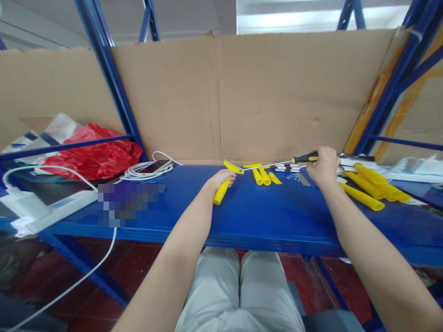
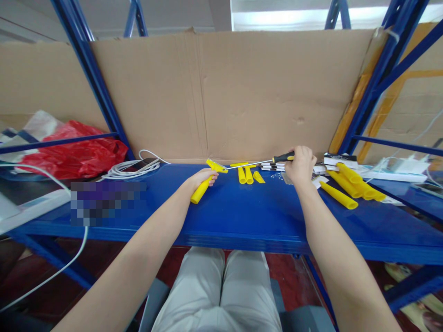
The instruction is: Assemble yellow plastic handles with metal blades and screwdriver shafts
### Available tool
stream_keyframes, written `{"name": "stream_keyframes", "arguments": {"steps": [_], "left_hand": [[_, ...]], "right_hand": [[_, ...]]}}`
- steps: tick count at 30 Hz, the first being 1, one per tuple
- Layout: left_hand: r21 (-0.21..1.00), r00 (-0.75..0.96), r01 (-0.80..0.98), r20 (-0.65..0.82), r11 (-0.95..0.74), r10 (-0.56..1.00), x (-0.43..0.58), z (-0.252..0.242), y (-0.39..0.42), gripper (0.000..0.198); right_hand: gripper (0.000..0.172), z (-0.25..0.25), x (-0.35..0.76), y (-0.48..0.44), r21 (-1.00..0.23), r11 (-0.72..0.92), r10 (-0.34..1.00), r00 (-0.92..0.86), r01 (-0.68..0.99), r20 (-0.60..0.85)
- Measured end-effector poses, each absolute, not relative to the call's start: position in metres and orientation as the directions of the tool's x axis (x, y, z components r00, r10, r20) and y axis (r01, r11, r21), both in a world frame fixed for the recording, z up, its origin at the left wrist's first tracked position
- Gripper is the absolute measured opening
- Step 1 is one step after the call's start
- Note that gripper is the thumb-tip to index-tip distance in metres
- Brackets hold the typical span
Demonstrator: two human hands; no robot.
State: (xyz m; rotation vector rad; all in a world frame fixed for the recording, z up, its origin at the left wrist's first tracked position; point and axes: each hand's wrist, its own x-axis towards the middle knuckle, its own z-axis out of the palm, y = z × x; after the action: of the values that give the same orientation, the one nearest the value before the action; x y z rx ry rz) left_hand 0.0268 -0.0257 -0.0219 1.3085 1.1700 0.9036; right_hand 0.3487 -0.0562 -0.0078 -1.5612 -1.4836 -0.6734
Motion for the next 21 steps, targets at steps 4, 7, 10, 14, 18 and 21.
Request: {"name": "stream_keyframes", "arguments": {"steps": [4, 7, 10, 14, 18, 21], "left_hand": [[0.976, 0.185, 0.213, -0.083, 0.043, 0.979, 0.033, -0.019, -0.030, 0.023], [0.958, 0.166, 0.287, -0.065, 0.014, 0.984, 0.038, -0.015, -0.033, 0.022], [0.938, 0.150, 0.347, -0.055, 0.000, 0.987, 0.042, -0.013, -0.035, 0.020], [0.916, 0.124, 0.401, -0.028, -0.025, 0.992, 0.044, -0.011, -0.036, 0.019], [0.915, 0.113, 0.401, -0.006, -0.040, 0.994, 0.042, -0.011, -0.036, 0.018], [0.917, 0.088, 0.397, -0.005, -0.030, 0.996, 0.041, -0.011, -0.035, 0.018]], "right_hand": [[0.022, -0.006, 0.350, -0.060, -0.188, 0.020, 0.559, 0.145, 0.982, 0.817], [0.023, -0.007, 0.352, -0.059, -0.170, -0.045, 0.606, 0.162, 0.984, 0.778], [0.025, -0.011, 0.356, -0.054, -0.145, -0.101, 0.653, 0.176, 0.984, 0.737], [0.026, -0.015, 0.360, -0.050, -0.080, -0.129, 0.690, 0.147, 0.988, 0.708], [0.028, -0.014, 0.360, -0.052, 0.023, -0.131, 0.722, 0.080, 0.991, 0.688], [0.025, -0.012, 0.355, -0.056, 0.102, -0.127, 0.724, 0.022, 0.987, 0.689]]}}
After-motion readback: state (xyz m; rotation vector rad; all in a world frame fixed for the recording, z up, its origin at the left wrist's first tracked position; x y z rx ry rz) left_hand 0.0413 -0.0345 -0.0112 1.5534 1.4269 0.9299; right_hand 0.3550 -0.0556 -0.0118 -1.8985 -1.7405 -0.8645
